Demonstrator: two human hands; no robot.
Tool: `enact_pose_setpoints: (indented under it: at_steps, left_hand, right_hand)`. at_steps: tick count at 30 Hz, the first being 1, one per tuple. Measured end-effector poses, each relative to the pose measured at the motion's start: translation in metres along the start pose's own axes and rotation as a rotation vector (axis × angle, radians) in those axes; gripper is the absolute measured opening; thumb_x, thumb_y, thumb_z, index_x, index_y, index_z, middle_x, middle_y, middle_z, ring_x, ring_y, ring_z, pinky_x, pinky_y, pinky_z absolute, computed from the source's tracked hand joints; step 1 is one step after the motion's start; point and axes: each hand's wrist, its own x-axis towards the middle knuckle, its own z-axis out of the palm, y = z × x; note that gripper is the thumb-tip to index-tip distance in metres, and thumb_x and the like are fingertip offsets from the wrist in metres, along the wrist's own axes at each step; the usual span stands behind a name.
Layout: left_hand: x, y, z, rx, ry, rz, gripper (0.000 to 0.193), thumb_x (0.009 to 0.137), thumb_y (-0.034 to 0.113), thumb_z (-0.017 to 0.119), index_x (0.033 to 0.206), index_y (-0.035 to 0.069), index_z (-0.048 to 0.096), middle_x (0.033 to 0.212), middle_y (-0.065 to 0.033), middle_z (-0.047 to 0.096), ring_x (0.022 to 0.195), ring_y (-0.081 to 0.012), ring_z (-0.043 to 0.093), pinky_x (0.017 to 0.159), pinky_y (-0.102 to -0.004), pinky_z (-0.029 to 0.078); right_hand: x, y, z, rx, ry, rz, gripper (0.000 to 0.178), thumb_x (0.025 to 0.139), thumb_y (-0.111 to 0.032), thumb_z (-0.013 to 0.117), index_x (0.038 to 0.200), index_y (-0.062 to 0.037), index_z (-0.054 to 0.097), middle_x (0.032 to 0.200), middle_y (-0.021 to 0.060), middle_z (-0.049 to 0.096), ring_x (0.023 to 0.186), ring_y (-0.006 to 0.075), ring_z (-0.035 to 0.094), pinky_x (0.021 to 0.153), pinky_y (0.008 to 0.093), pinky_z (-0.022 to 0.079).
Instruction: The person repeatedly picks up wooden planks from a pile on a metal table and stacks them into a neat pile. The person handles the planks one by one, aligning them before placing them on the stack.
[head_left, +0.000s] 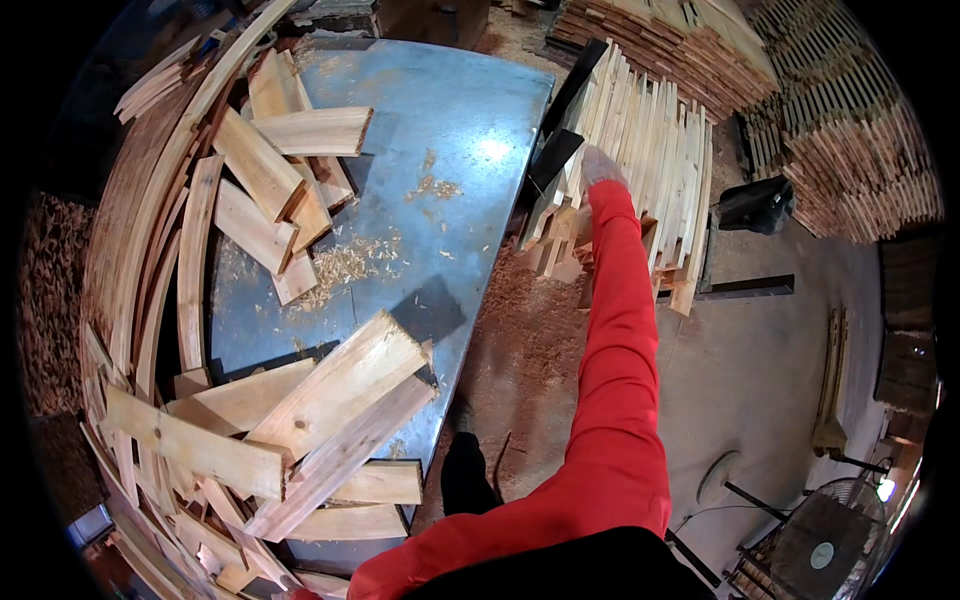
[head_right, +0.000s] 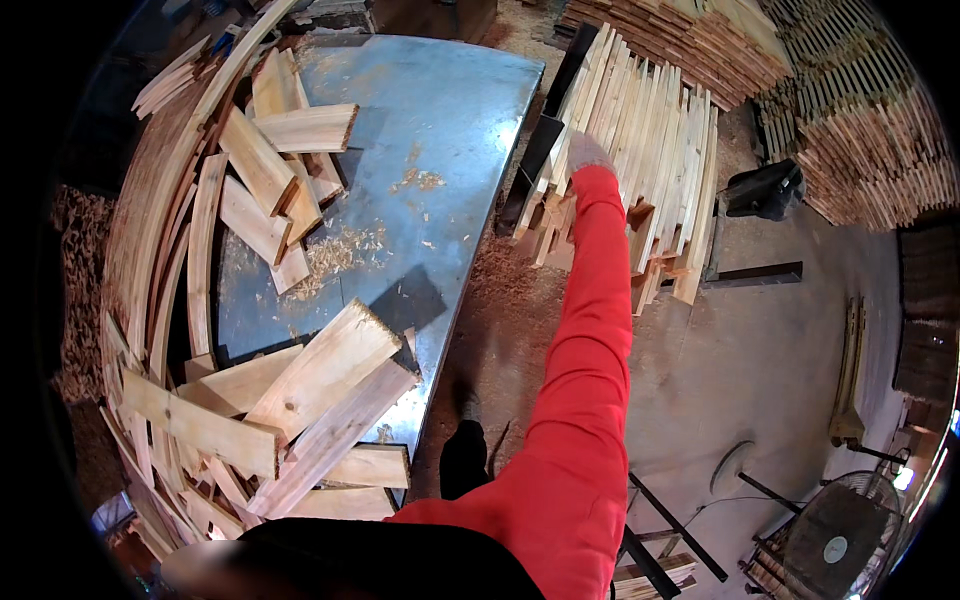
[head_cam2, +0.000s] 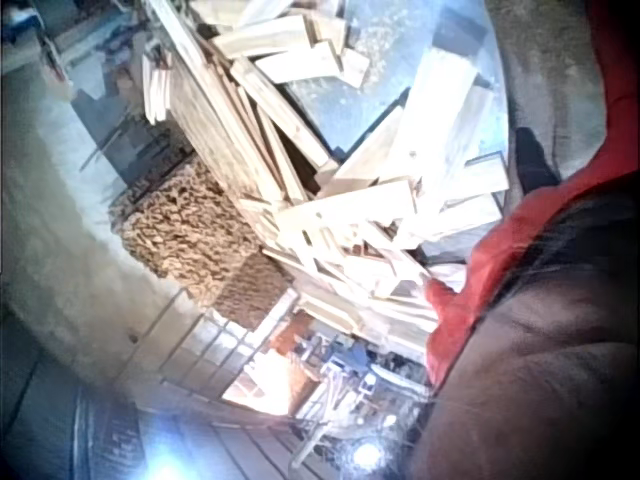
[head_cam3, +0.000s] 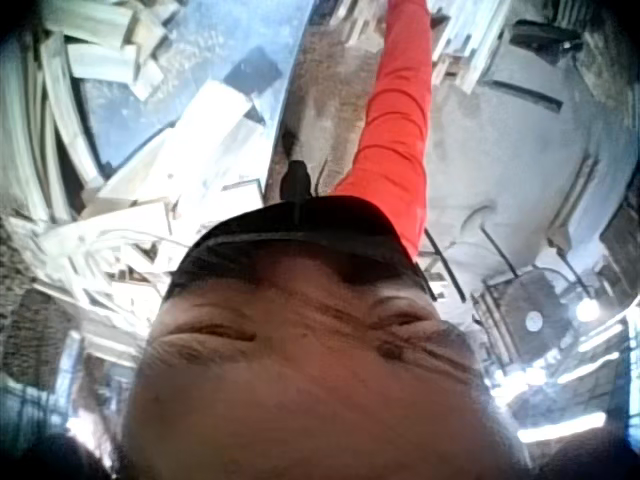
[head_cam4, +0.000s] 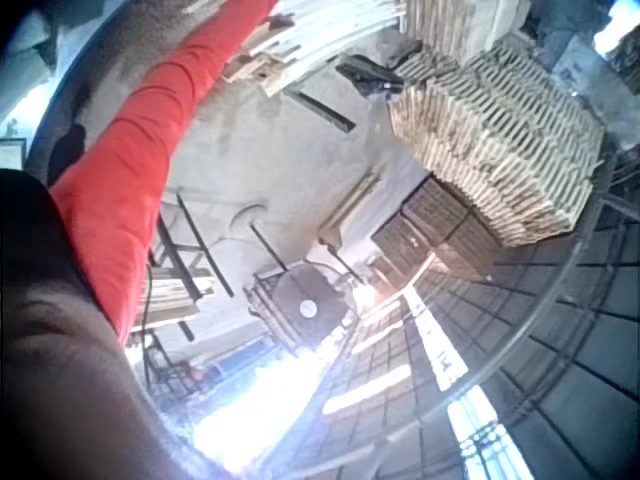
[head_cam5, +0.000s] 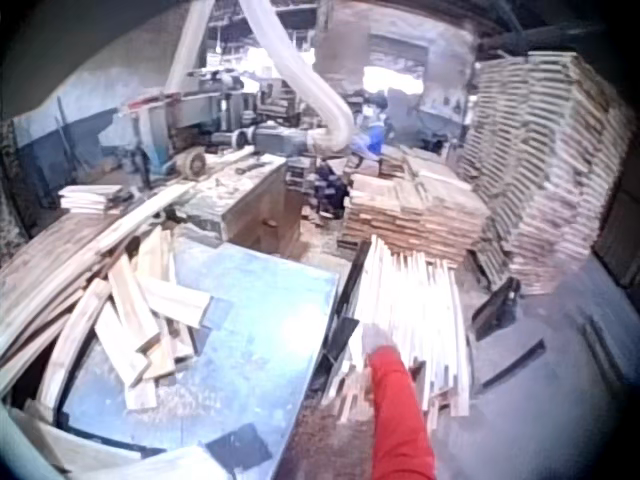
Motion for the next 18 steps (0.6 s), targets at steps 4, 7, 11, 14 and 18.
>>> enact_pose_setpoints:
  at_steps: [4, 7, 11, 14, 18]
  left_hand:
    - [-0.013, -0.059, 0.005, -0.095, -0.128, 0.051, 0.072, 0.077, 0.055, 0.064, 0.129, 0.008, 0.050, 0.131, -0.0203, 0.051, 0.121, -0.0344, 0.051, 0.098, -0.0486, 0.042]
    - [-0.041, -0.100, -0.039, -0.090, -0.144, 0.014, 0.074, 0.077, 0.056, 0.064, 0.131, 0.008, 0.047, 0.134, -0.0199, 0.049, 0.124, -0.0341, 0.049, 0.099, -0.0487, 0.041]
    - [-0.048, -0.191, -0.071, -0.064, -0.141, -0.329, 0.078, 0.076, 0.057, 0.065, 0.134, 0.009, 0.044, 0.137, -0.0194, 0.047, 0.127, -0.0337, 0.046, 0.101, -0.0490, 0.040]
    - [-0.034, -0.268, -0.076, -0.064, -0.166, -0.634, 0.080, 0.075, 0.057, 0.065, 0.136, 0.009, 0.042, 0.140, -0.0191, 0.045, 0.130, -0.0333, 0.045, 0.102, -0.0492, 0.039]
    - [-0.019, -0.374, -0.045, -0.035, -0.293, -0.836, 0.087, 0.075, 0.062, 0.064, 0.141, 0.012, 0.036, 0.147, -0.0169, 0.035, 0.135, -0.0318, 0.035, 0.105, -0.0510, 0.028]
  right_hand:
    - [-0.025, -0.020, -0.002, -0.231, 0.042, -0.296, 0.039, 0.095, -0.026, 0.035, 0.119, -0.0041, 0.057, 0.123, 0.0219, 0.059, 0.116, 0.0415, 0.053, 0.099, 0.0466, 0.043]
    - [-0.084, -0.031, -0.023, -0.151, 0.132, -0.473, 0.038, 0.093, -0.024, 0.041, 0.120, -0.0029, 0.057, 0.121, 0.0214, 0.060, 0.113, 0.0398, 0.056, 0.096, 0.0453, 0.045]
    - [-0.215, -0.123, -0.041, 0.301, 0.270, -0.822, 0.037, 0.091, -0.020, 0.047, 0.121, -0.0013, 0.057, 0.119, 0.0207, 0.062, 0.108, 0.0375, 0.059, 0.091, 0.0435, 0.048]
    - [-0.400, -0.201, 0.004, 0.639, -0.010, -1.091, 0.038, 0.089, -0.018, 0.053, 0.122, -0.0001, 0.058, 0.117, 0.0203, 0.064, 0.104, 0.0358, 0.061, 0.088, 0.0422, 0.050]
    - [-0.643, -0.281, 0.077, 0.802, -0.657, -1.445, 0.041, 0.086, -0.014, 0.059, 0.124, 0.0015, 0.058, 0.114, 0.0196, 0.066, 0.099, 0.0335, 0.065, 0.084, 0.0404, 0.052]
